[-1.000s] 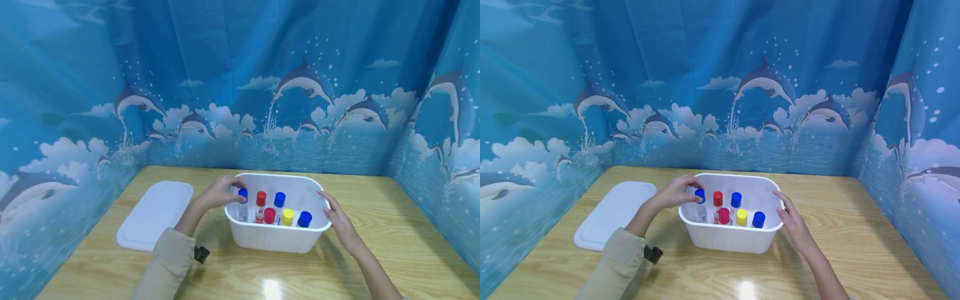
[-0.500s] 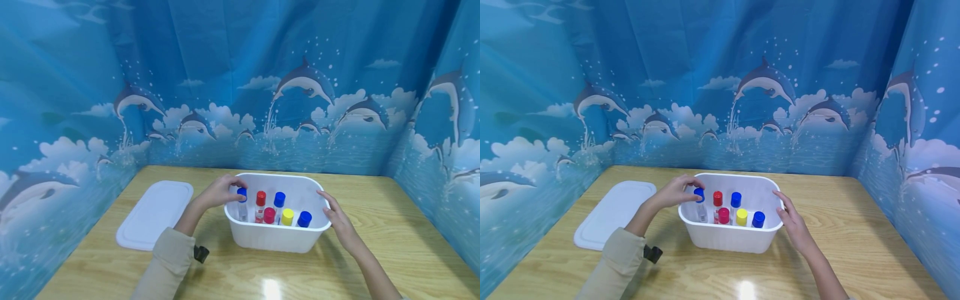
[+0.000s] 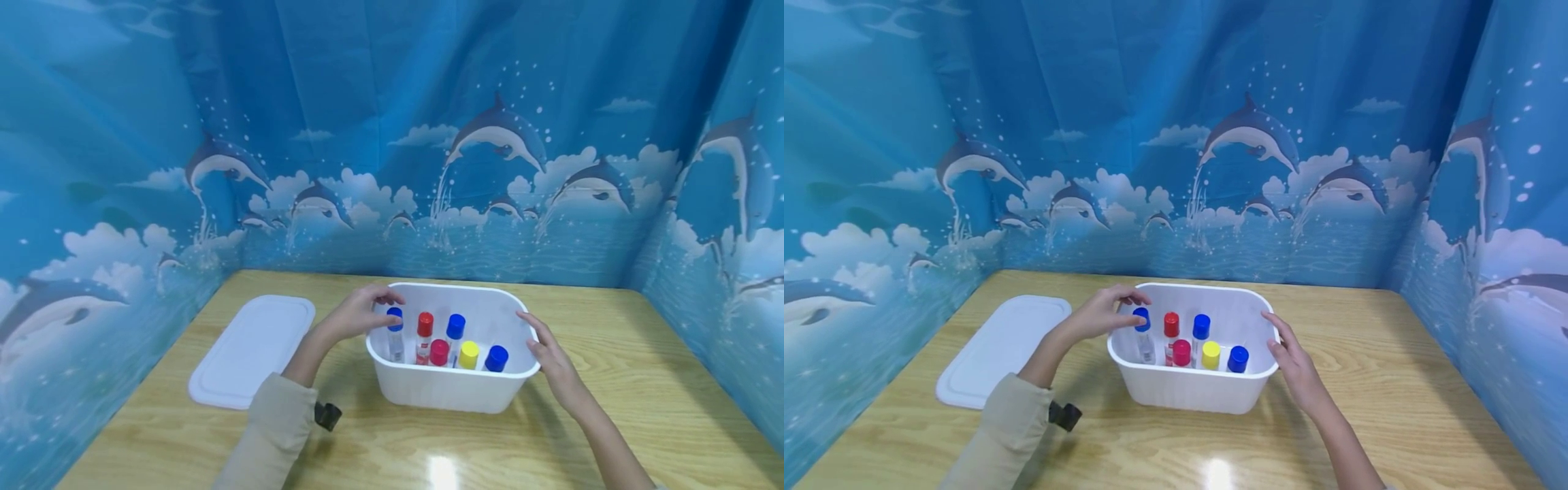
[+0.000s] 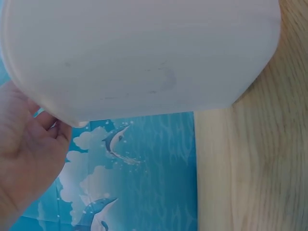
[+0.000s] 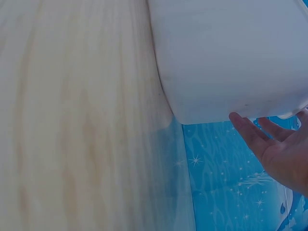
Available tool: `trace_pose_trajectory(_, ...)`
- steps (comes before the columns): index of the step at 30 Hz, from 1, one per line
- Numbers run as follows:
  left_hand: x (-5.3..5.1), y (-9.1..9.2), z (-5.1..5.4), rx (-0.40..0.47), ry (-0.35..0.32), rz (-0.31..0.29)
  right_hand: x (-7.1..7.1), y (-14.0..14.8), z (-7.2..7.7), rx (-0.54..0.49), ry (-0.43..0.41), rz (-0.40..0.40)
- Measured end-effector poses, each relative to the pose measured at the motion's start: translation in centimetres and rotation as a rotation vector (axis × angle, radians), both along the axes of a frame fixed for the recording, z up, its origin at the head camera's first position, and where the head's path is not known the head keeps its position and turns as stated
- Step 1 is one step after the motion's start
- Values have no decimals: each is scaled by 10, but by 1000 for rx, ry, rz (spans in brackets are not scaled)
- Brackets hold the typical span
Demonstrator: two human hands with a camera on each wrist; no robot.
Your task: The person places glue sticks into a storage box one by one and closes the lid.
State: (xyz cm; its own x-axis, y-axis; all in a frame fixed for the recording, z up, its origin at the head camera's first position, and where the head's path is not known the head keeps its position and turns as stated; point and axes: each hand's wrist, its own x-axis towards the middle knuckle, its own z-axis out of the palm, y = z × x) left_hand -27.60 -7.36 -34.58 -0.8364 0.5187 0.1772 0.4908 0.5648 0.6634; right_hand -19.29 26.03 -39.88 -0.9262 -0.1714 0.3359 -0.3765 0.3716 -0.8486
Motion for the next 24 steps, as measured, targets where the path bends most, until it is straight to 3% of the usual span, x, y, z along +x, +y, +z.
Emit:
trace_pose_trajectory(5,6,-6,4,87,34,-41,0,0,-2,-25,-5,9)
trace_pose_trajectory(9,13,-16,10,181,79,-27,0,0,-2,-28,-2,14)
trace_pose_trajectory(16,25,-61,12,306,145,138,0,-1,-1,-27,-12,19)
trace_pose_trajectory(20,34,-98,7,359,122,270,0,-1,-1,-28,-17,18)
trace_pose_trajectory(24,47,-134,-2,413,155,402,0,-1,0,-26,-12,19)
